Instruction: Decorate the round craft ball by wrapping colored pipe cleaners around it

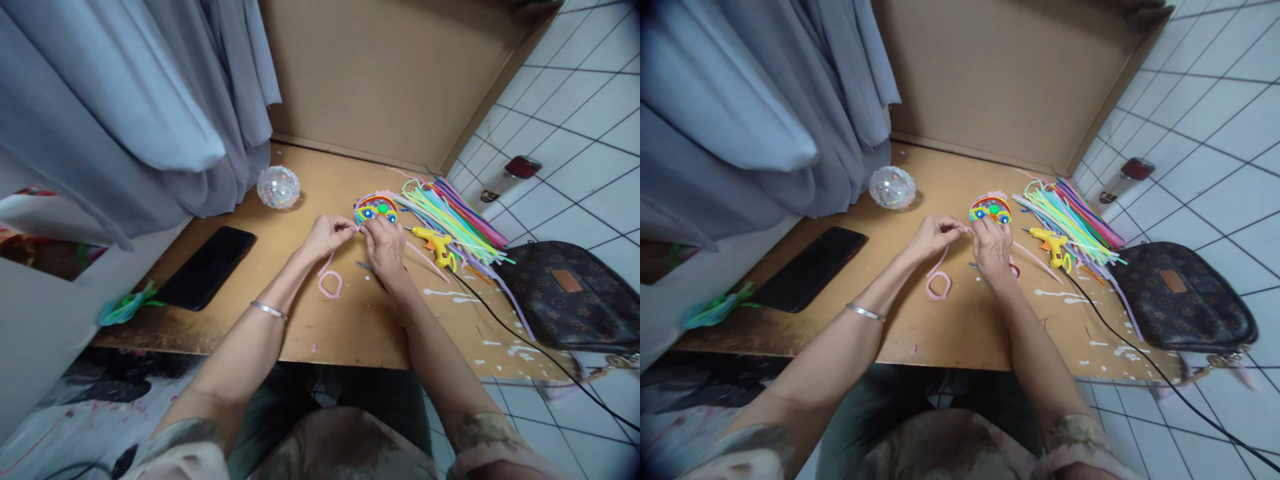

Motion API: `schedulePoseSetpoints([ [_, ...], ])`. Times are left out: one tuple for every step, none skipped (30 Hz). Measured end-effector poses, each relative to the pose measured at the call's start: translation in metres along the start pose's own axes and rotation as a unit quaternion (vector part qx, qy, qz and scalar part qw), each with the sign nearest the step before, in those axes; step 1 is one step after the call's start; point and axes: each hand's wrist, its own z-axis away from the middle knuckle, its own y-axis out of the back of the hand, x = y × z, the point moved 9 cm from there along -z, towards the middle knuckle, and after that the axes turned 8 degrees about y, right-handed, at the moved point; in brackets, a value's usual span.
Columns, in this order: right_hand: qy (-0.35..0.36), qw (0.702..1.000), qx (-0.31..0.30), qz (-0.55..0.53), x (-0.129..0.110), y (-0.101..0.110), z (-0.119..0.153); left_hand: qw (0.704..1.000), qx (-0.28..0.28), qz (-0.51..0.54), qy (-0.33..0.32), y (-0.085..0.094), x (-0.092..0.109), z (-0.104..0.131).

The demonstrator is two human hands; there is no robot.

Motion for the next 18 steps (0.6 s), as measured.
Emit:
schedulePoseSetpoints([
  [0.001, 1.0, -0.001, -0.003, 0.0003, 0.0, -0.0002, 1.0, 0.002, -0.002, -0.002, 0.0001, 0.0003, 0.0002],
  [0.001, 1.0, -0.001, -0.005, 0.0006, -0.0001, -0.0002, 1.0, 0.003, -0.004, -0.005, 0.0002, 0.0009, 0.0004],
  [0.002, 1.0, -0.001, -0.007, 0.0009, -0.0001, 0.0, 1.0, 0.003, -0.004, -0.009, 0.0003, 0.0017, 0.0008],
  [0.004, 1.0, -0.001, -0.008, 0.0009, -0.0002, 0.0002, 1.0, 0.001, -0.004, -0.013, 0.0002, 0.0026, 0.0012],
  [0.008, 1.0, -0.002, -0.008, 0.0007, -0.0005, 0.0004, 1.0, -0.002, -0.003, -0.017, 0.0002, 0.0035, 0.0016],
  [0.013, 1.0, -0.003, -0.008, 0.0004, -0.0009, 0.0007, 1.0, -0.005, -0.002, -0.02, 0.0002, 0.0043, 0.002],
  [0.017, 1.0, -0.005, -0.008, 0.0001, -0.0015, 0.0008, 1.0, -0.007, -0.003, -0.022, 0.0, 0.0046, 0.0022],
  [0.02, 1.0, -0.008, -0.007, 0.0, -0.0021, 0.0009, 1.0, -0.008, -0.003, -0.024, 0.0, 0.0046, 0.0023],
  [0.023, 1.0, -0.011, -0.008, -0.0001, -0.0025, 0.0008, 1.0, -0.007, -0.003, -0.026, 0.0002, 0.0044, 0.0021],
  [0.023, 1.0, -0.011, -0.009, 0.0001, -0.0024, 0.0007, 1.0, -0.004, 0.001, -0.027, 0.0007, 0.0037, 0.0016],
  [0.022, 1.0, -0.009, -0.01, 0.0005, -0.0019, 0.0004, 1.0, 0.001, 0.007, -0.028, 0.0015, 0.0027, 0.0009],
  [0.02, 1.0, -0.006, -0.013, 0.0008, -0.001, 0.0001, 0.999, 0.007, 0.014, -0.029, 0.0022, 0.0014, 0.0],
  [0.017, 1.0, -0.003, -0.016, 0.001, 0.0, -0.0001, 0.999, 0.011, 0.021, -0.03, 0.0027, 0.0, -0.0009],
  [0.015, 1.0, -0.001, -0.02, 0.0011, 0.0007, -0.0003, 0.999, 0.015, 0.026, -0.03, 0.003, -0.0012, -0.0017],
  [0.012, 1.0, 0.0, -0.022, 0.0013, 0.0011, -0.0003, 0.999, 0.016, 0.027, -0.031, 0.0029, -0.0021, -0.0023],
  [0.009, 1.0, -0.002, -0.023, 0.0014, 0.0011, -0.0001, 0.999, 0.016, 0.024, -0.032, 0.0025, -0.0024, -0.0027],
  [0.006, 1.0, -0.003, -0.023, 0.0017, 0.0008, 0.0001, 0.999, 0.014, 0.018, -0.034, 0.002, -0.0022, -0.0027],
  [0.005, 1.0, -0.005, -0.021, 0.0019, 0.0004, 0.0004, 0.999, 0.012, 0.01, -0.036, 0.0015, -0.0015, -0.0024],
])
